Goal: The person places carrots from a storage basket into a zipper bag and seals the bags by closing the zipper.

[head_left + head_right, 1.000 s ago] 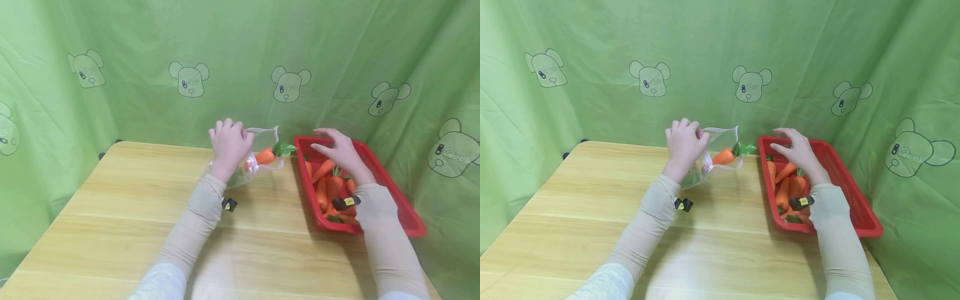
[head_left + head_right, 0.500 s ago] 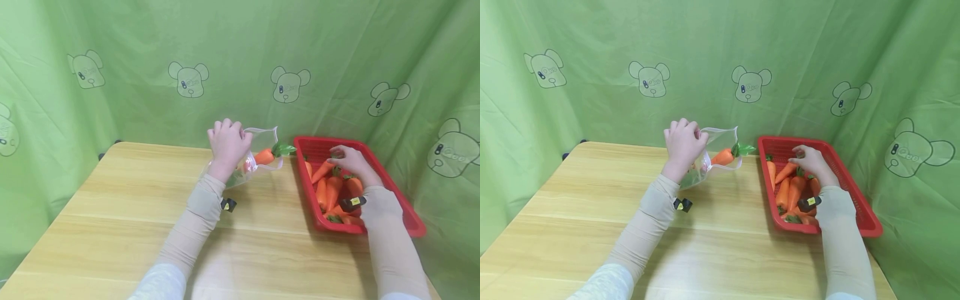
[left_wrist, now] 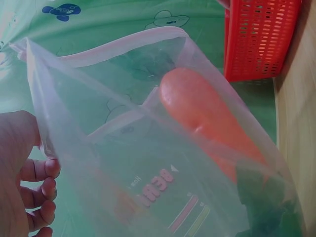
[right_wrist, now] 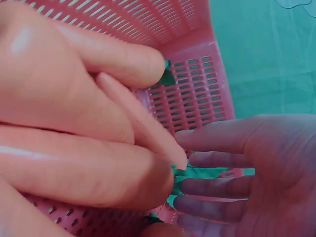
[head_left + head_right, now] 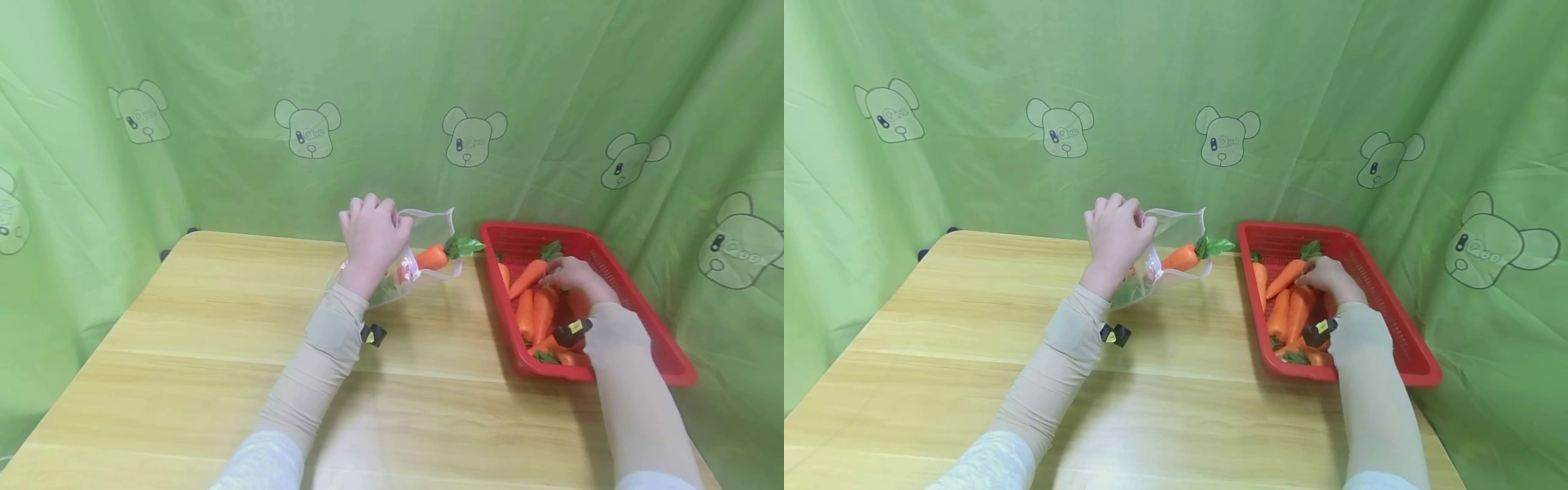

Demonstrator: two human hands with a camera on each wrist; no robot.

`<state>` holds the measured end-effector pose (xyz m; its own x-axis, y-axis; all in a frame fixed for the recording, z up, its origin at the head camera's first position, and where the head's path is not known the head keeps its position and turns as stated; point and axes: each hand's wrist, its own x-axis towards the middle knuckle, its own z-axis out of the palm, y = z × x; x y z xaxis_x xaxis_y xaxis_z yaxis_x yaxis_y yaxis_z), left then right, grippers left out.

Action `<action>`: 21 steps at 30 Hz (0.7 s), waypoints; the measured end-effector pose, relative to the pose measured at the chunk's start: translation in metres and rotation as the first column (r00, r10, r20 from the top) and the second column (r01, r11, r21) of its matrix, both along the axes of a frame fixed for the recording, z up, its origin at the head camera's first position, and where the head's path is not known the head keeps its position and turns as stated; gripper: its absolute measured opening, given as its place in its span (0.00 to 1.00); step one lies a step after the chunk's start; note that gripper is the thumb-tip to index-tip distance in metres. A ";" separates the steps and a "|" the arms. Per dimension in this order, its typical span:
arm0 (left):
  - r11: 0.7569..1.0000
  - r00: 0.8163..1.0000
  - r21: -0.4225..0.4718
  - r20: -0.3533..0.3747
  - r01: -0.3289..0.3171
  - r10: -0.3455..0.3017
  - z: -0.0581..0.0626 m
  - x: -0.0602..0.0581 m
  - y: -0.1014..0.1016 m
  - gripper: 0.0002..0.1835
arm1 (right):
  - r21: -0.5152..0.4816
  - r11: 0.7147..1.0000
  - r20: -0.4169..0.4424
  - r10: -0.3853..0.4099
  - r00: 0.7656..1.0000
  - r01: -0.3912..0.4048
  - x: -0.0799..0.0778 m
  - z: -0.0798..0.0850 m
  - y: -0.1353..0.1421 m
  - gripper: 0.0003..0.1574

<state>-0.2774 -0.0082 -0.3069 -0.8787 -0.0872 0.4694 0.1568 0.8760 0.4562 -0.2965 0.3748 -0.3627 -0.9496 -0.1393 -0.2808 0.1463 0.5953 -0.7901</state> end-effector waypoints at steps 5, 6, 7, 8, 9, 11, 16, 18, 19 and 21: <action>1.000 1.000 -0.003 -0.008 0.000 0.000 -0.001 -0.001 0.001 0.12 | -0.486 0.874 0.195 0.119 0.973 -0.010 0.035 0.007 -0.018 0.22; 1.000 1.000 -0.003 -0.009 0.000 0.000 -0.001 -0.001 0.001 0.12 | -0.498 0.866 0.182 0.164 0.970 -0.053 0.034 0.007 -0.018 0.23; 1.000 1.000 -0.002 -0.008 0.001 -0.001 -0.001 -0.001 0.001 0.12 | -0.490 0.871 0.209 0.139 0.968 -0.020 0.034 0.008 -0.018 0.22; 1.000 1.000 -0.001 -0.007 0.001 -0.001 -0.001 -0.001 0.001 0.12 | -0.456 0.889 0.242 0.075 0.967 0.045 0.034 0.009 -0.019 0.20; 1.000 1.000 -0.001 -0.004 0.001 -0.001 -0.001 0.000 0.001 0.12 | -0.409 0.905 0.265 -0.002 0.964 0.114 0.034 0.010 -0.019 0.18; 1.000 1.000 0.002 0.000 0.002 -0.002 -0.001 0.000 0.001 0.12 | -0.316 0.910 0.319 -0.163 0.933 0.267 0.033 0.013 -0.019 0.12; 1.000 1.000 0.001 0.009 0.006 -0.006 0.000 0.001 0.001 0.12 | -0.223 0.875 0.387 -0.324 0.863 0.429 0.031 0.018 -0.017 0.10; 1.000 1.000 -0.003 0.012 0.005 -0.005 0.000 0.001 0.001 0.12 | -0.234 0.882 0.397 -0.296 0.869 0.408 0.030 0.017 -0.017 0.06; 1.000 1.000 -0.004 0.012 0.005 -0.005 0.000 0.001 0.001 0.12 | -0.249 0.895 0.398 -0.253 0.882 0.369 0.030 0.016 -0.017 0.04; 1.000 1.000 -0.005 0.013 0.004 -0.003 0.000 0.001 0.002 0.12 | -0.277 0.907 0.411 -0.186 0.892 0.317 0.029 0.014 -0.017 0.05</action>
